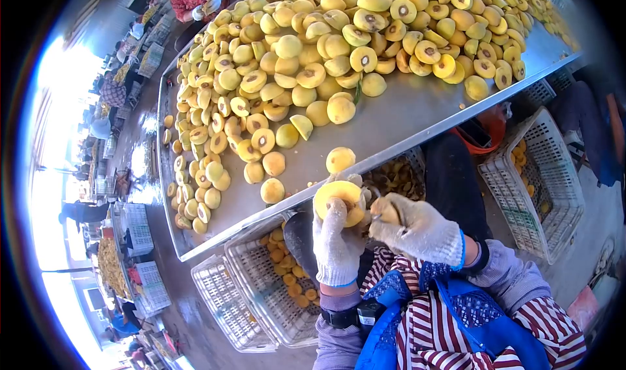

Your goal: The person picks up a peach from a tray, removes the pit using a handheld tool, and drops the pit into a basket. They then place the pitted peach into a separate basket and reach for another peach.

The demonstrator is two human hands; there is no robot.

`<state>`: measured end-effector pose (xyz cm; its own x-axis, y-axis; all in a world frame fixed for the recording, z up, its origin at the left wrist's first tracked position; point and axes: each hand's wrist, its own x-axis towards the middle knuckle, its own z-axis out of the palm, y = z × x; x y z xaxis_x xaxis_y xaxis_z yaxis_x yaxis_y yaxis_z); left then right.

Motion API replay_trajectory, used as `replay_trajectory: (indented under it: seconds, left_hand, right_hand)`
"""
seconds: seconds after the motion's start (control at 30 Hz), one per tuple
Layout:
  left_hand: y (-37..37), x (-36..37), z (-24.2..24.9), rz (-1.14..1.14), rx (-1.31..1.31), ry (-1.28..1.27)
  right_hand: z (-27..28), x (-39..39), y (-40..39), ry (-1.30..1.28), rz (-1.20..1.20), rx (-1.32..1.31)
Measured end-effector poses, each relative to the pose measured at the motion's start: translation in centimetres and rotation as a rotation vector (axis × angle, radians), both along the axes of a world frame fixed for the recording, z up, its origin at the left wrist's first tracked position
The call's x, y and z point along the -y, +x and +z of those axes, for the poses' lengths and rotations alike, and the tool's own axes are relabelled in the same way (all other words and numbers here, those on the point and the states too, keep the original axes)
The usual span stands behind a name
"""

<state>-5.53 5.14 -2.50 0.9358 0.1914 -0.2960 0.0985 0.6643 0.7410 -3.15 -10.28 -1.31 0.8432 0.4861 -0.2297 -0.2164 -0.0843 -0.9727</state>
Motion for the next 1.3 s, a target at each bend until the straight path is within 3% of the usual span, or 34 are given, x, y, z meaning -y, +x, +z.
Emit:
replay_trajectory:
  seconds: [0.17,0.27,0.37,0.47,0.57,0.67,0.8,0.97,1.07,1.17,1.2,1.27,1.3]
  left_hand:
    - [-0.2,0.2,0.4,0.082,-0.003,-0.060]
    - [0.0,0.4,0.5,0.118,0.053,-0.055]
    - [-0.1,0.9,1.2,0.072,0.077,-0.051]
    - [-0.2,1.7,1.1,0.074,0.123,0.045]
    - [-0.5,2.7,1.6,0.153,0.144,0.122]
    - [-0.5,3.9,1.6,0.243,0.282,0.405]
    - [-0.6,3.2,2.3,0.148,0.323,0.641]
    - [-0.7,2.8,1.2,0.149,0.450,0.974]
    - [-0.6,3.0,1.3,0.127,0.488,0.994]
    - [-0.3,2.3,2.1,0.130,0.629,1.324]
    - [0.7,2.3,1.9,0.178,0.822,1.341]
    - [1.0,1.8,2.0,0.148,0.847,1.487]
    - [1.1,1.9,2.3,0.097,0.793,1.426]
  right_hand:
    - [-0.3,-0.3,-0.7,-0.201,0.061,0.261]
    - [0.9,-0.3,-0.2,-0.348,0.143,0.131]
    - [0.5,-0.2,-0.4,-0.300,0.132,0.434]
    - [0.6,-0.3,-0.3,-0.323,0.147,0.176]
    - [0.9,-0.3,-0.3,-0.300,0.151,0.139]
    - [-0.3,-0.6,-0.8,-0.176,0.106,0.188]
    - [1.6,-0.2,-0.2,0.129,0.176,-0.172]
    - [2.1,0.8,1.0,0.165,0.317,-0.405]
    - [2.1,1.3,1.0,0.195,0.321,-0.418]
    - [3.0,1.4,0.9,0.253,0.282,-0.378]
    - [2.8,1.6,0.9,0.301,0.309,-0.414]
    - [1.3,2.7,1.0,0.397,0.393,-0.474]
    - [0.3,2.7,0.7,0.401,0.380,-0.493]
